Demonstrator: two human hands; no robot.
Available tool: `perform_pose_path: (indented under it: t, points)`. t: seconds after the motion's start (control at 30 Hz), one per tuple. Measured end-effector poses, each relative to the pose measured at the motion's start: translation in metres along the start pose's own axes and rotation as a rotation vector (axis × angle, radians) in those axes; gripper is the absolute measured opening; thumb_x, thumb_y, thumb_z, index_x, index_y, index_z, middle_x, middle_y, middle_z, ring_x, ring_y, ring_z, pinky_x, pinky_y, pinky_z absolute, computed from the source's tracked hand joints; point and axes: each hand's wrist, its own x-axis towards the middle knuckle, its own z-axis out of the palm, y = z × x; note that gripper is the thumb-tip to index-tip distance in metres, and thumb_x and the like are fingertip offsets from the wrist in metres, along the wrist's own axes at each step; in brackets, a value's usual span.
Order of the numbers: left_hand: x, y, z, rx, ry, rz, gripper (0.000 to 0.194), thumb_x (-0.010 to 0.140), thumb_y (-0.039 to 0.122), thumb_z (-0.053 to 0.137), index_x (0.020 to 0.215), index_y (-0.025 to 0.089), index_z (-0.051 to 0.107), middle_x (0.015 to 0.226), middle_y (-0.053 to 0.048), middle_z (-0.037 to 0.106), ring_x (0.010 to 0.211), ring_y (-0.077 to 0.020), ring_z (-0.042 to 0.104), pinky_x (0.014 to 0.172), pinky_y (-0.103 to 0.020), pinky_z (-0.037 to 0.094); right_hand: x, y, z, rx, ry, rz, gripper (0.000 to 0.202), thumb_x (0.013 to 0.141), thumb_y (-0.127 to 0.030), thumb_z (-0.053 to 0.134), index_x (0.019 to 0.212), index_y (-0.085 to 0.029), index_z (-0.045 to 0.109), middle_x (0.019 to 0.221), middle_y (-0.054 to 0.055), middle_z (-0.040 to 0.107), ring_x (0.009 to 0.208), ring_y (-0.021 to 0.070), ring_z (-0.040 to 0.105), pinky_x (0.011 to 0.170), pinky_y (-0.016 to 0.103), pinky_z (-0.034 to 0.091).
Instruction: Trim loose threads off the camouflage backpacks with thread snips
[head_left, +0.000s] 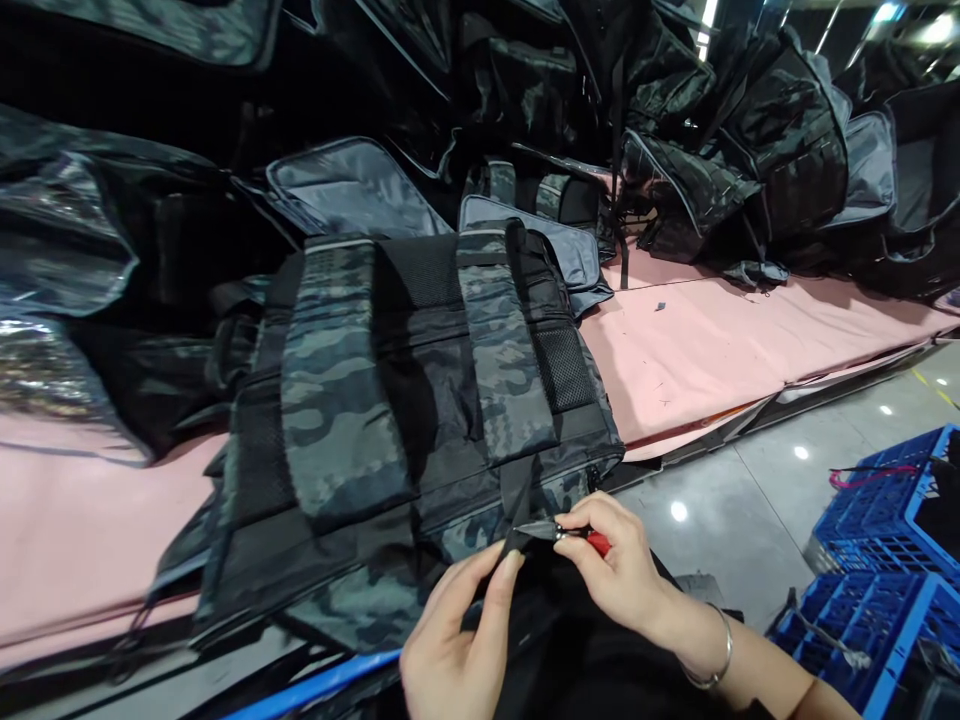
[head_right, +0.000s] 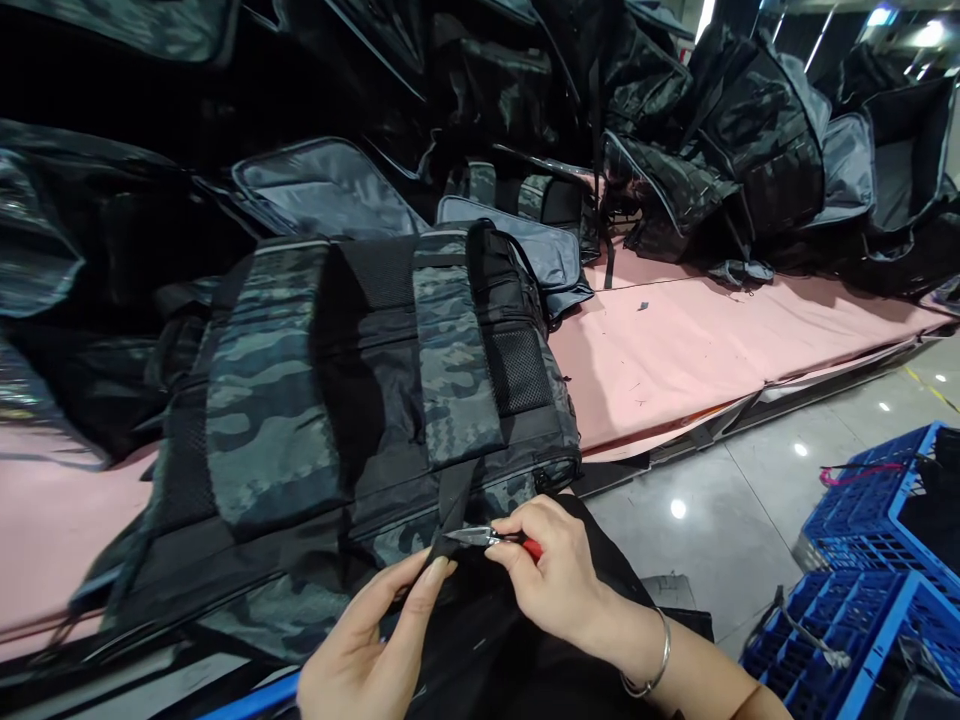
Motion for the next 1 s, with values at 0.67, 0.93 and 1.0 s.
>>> perform_pose_path:
  t: [0.67,0.93,1.0]
  points:
    - [-0.001,0.007,0.003,0.485,0.155,0.528,0.008,0.079,0.026,0.061,0.083,0.019,0.059,0.074,-0.003,0.062,0.067,-0.0161,0.059,0.065,-0.028,0.046,0.017,-0.008,0.014,0.082,-0.079,0.223,0.022,0.069,-0.039,0.071,0.071,-0.019,0.062,0.069,-0.001,0.06,0.065,0.013,0.054,0.06,0.024,0.042]
    - [-0.006,-0.003,0.005,0.532,0.113,0.653,0.008,0.077,0.014,0.063,0.083,0.018,0.06,0.078,-0.005,0.064,0.069,-0.015,0.06,0.068,-0.027,0.047,0.021,0.006,0.026,0.18,-0.184,0.347,0.021,0.077,-0.03,0.056,0.061,-0.017,0.052,0.055,-0.005,0.045,0.055,0.0091,0.04,0.052,0.021,0.034]
    - [-0.006,-0.005,0.005,0.51,0.108,0.649,0.008,0.078,0.013,0.062,0.084,0.018,0.061,0.08,-0.005,0.064,0.07,-0.0145,0.06,0.069,-0.027,0.048,0.02,0.008,0.029,0.241,-0.185,0.38,0.024,0.077,-0.033,0.056,0.061,-0.017,0.05,0.055,-0.005,0.042,0.054,0.0087,0.037,0.051,0.021,0.031]
